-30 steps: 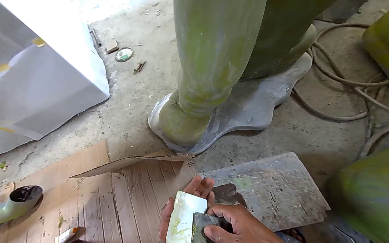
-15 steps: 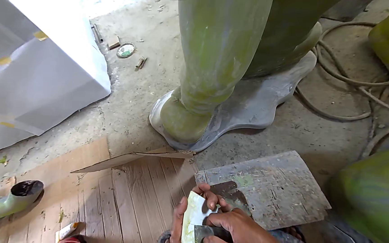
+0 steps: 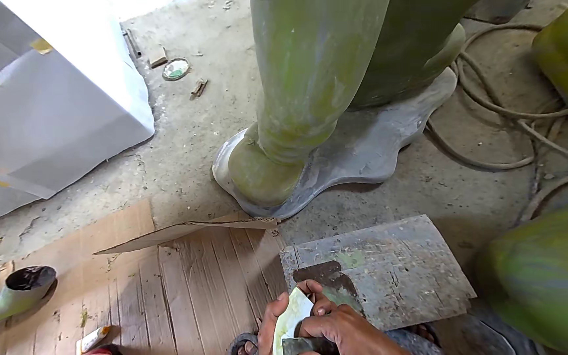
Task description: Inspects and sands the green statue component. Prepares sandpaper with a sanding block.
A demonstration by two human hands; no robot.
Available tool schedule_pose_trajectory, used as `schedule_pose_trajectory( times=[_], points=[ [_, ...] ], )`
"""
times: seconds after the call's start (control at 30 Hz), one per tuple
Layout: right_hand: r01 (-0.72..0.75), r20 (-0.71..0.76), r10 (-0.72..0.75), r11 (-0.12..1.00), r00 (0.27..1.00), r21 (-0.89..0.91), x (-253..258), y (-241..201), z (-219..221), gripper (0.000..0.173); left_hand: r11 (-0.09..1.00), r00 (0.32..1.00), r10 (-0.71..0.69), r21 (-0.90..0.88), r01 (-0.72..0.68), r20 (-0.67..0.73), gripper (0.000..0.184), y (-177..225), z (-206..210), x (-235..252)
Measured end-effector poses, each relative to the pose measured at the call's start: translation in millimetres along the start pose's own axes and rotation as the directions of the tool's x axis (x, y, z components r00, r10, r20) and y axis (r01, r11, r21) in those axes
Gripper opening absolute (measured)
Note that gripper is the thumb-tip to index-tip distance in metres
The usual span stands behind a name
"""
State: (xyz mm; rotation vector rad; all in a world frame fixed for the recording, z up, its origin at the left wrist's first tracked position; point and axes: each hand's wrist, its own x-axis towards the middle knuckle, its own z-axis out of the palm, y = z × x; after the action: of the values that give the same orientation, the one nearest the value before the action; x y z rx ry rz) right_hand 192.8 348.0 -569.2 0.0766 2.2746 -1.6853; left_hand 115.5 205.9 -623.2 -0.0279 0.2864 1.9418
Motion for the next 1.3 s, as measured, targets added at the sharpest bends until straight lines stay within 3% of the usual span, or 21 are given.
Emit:
schedule_pose_trajectory(
  times=[0.37,0.53,0.67,0.87,1.13,1.3],
  points=[
    [0.007,0.0,-0.007,1.0,1.0,0.014,6.4,2.4,-1.2,0.031,0.999,0.992,-0.01,0.045,0.016,-0.125,0.042,4.5,1.6,-2.5],
    [0.002,-0.057,-0.001,1.0,0.998,0.024,5.9,-2.4,-4.7,0.029,0.994,1.0,0.02,-0.108,-0.022,-0.014,0.031,10.4,-6.7,1.3],
    [-0.094,-0.071,0.091,0.995,0.993,-0.028,5.6,3.1,-10.4,0.031,0.987,0.999,0.029,-0.157,-0.023,0.038,0.028,21.2,-13.0,3.2],
    [-0.102,-0.049,0.097,0.988,0.994,-0.113,6.2,0.2,-5.1,0.03,0.984,1.0,-0.003,-0.176,0.004,0.004,0.025,13.5,-5.9,0.2],
    [-0.04,-0.061,0.035,0.996,0.998,-0.075,1.6,2.2,-0.5,0.031,0.977,0.998,-0.064,-0.203,0.06,-0.014,0.026,2.1,-5.4,-6.0],
    [-0.011,-0.037,0.009,0.998,0.999,-0.058,-0.3,5.0,-1.6,0.032,0.998,0.999,-0.034,-0.049,0.033,-0.038,0.029,-0.9,-0.8,-10.5]
  ],
)
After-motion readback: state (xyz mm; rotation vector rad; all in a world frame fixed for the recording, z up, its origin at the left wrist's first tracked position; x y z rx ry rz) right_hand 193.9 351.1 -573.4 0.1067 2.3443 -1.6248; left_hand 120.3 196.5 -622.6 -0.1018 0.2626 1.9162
